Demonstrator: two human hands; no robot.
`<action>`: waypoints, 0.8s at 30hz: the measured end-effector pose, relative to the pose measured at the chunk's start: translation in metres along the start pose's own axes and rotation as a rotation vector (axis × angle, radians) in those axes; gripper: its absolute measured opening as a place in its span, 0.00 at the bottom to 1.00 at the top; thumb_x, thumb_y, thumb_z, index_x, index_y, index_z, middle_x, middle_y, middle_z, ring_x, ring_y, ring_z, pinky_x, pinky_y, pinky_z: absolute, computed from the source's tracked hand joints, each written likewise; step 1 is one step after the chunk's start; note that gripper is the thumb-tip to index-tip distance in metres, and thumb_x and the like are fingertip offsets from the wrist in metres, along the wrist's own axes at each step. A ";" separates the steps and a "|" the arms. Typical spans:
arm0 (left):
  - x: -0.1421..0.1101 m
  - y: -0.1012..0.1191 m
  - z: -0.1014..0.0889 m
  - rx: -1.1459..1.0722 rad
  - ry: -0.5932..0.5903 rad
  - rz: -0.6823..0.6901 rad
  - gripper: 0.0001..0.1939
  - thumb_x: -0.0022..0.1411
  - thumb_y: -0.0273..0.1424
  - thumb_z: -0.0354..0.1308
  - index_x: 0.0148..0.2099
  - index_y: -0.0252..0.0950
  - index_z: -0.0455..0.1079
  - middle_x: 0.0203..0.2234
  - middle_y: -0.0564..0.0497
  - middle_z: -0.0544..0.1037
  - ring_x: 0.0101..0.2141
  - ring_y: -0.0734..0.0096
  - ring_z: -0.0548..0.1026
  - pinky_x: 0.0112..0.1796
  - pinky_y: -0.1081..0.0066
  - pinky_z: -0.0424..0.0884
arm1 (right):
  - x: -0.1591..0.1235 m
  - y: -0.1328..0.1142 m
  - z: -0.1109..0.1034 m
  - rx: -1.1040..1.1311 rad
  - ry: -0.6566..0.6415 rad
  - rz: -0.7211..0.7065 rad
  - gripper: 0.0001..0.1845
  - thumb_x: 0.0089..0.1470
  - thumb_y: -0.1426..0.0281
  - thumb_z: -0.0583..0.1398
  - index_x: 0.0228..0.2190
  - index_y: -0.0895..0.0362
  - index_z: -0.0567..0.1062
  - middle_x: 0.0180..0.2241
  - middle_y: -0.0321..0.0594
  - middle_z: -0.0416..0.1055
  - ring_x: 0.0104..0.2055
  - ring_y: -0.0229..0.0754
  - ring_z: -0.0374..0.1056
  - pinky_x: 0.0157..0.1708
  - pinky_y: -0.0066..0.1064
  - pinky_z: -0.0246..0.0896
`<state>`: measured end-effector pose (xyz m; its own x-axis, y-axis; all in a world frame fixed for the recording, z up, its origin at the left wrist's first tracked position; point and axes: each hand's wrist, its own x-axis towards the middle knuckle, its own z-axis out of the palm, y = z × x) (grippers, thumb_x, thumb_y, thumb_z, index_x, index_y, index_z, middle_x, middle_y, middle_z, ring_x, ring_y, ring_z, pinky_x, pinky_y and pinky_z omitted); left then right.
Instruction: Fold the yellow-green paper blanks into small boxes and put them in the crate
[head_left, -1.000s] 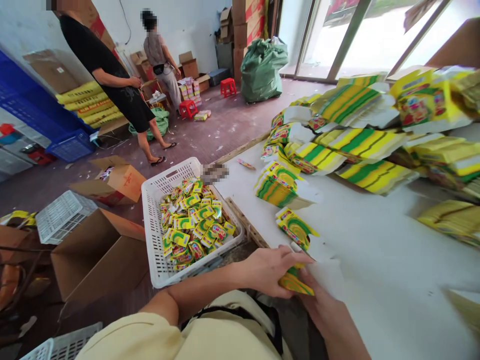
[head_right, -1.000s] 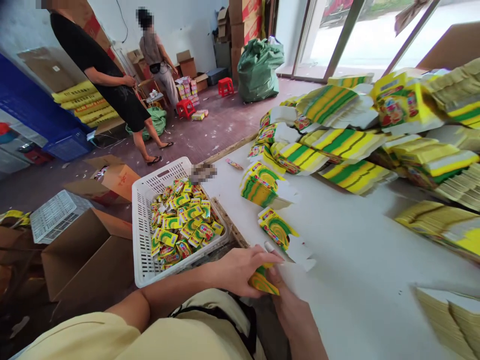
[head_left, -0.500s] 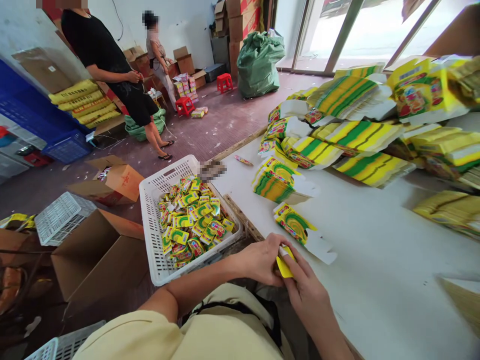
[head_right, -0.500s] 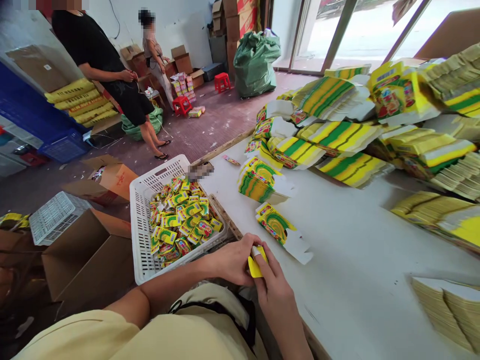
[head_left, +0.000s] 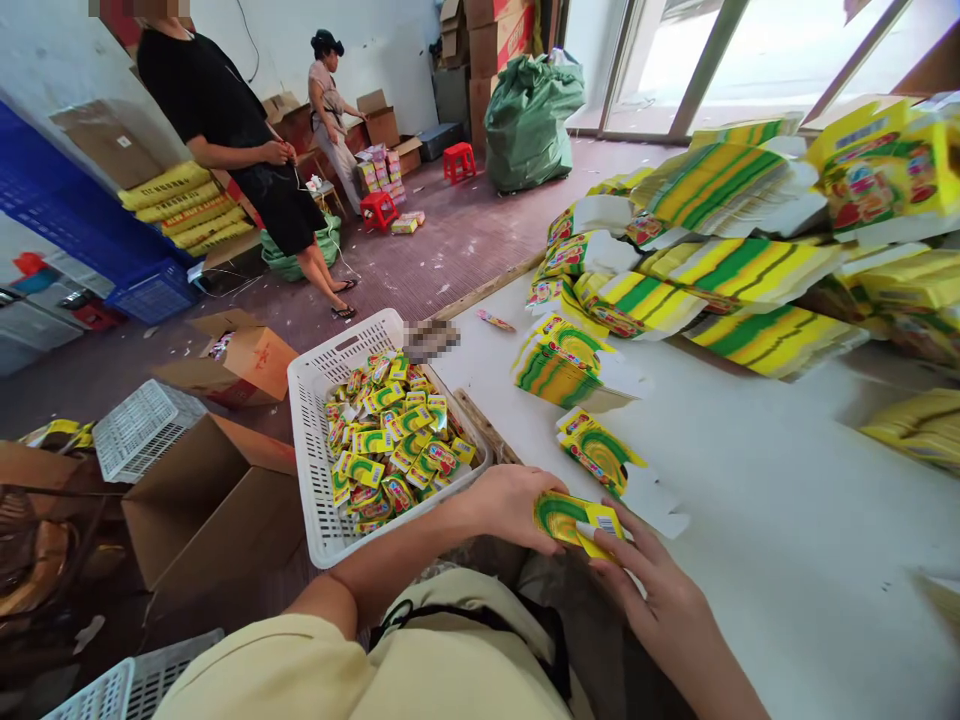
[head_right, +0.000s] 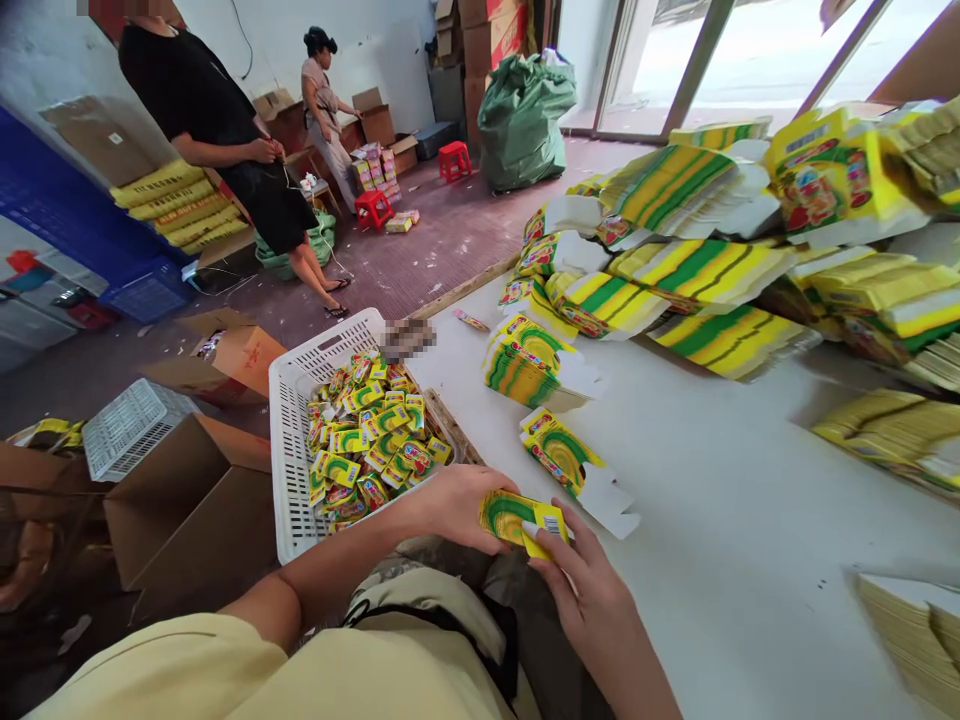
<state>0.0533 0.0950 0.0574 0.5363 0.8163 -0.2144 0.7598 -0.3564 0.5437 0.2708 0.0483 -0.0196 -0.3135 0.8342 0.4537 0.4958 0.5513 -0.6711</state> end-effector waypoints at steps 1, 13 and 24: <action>0.001 0.001 -0.001 0.012 -0.009 0.011 0.31 0.48 0.45 0.66 0.53 0.37 0.70 0.43 0.45 0.80 0.45 0.56 0.78 0.46 0.66 0.71 | 0.001 0.000 -0.004 0.004 -0.020 -0.001 0.13 0.63 0.64 0.55 0.44 0.51 0.76 0.57 0.47 0.67 0.53 0.48 0.71 0.45 0.36 0.74; 0.000 0.005 0.004 0.073 0.027 0.038 0.29 0.49 0.45 0.64 0.51 0.35 0.69 0.41 0.44 0.79 0.43 0.57 0.78 0.44 0.65 0.72 | 0.004 -0.007 0.012 0.035 0.098 0.150 0.15 0.59 0.56 0.58 0.41 0.53 0.74 0.50 0.48 0.70 0.48 0.50 0.72 0.42 0.39 0.73; -0.024 -0.018 -0.025 0.063 0.150 -0.080 0.28 0.50 0.41 0.65 0.52 0.38 0.69 0.45 0.46 0.78 0.46 0.59 0.76 0.46 0.66 0.70 | 0.016 0.002 0.014 0.188 0.040 0.467 0.38 0.51 0.47 0.61 0.55 0.57 0.63 0.50 0.53 0.67 0.43 0.51 0.72 0.43 0.44 0.72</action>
<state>0.0175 0.0933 0.0734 0.4156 0.9003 -0.1290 0.8221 -0.3112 0.4768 0.2559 0.0625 -0.0217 -0.0595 0.9933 0.0993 0.4201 0.1151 -0.9002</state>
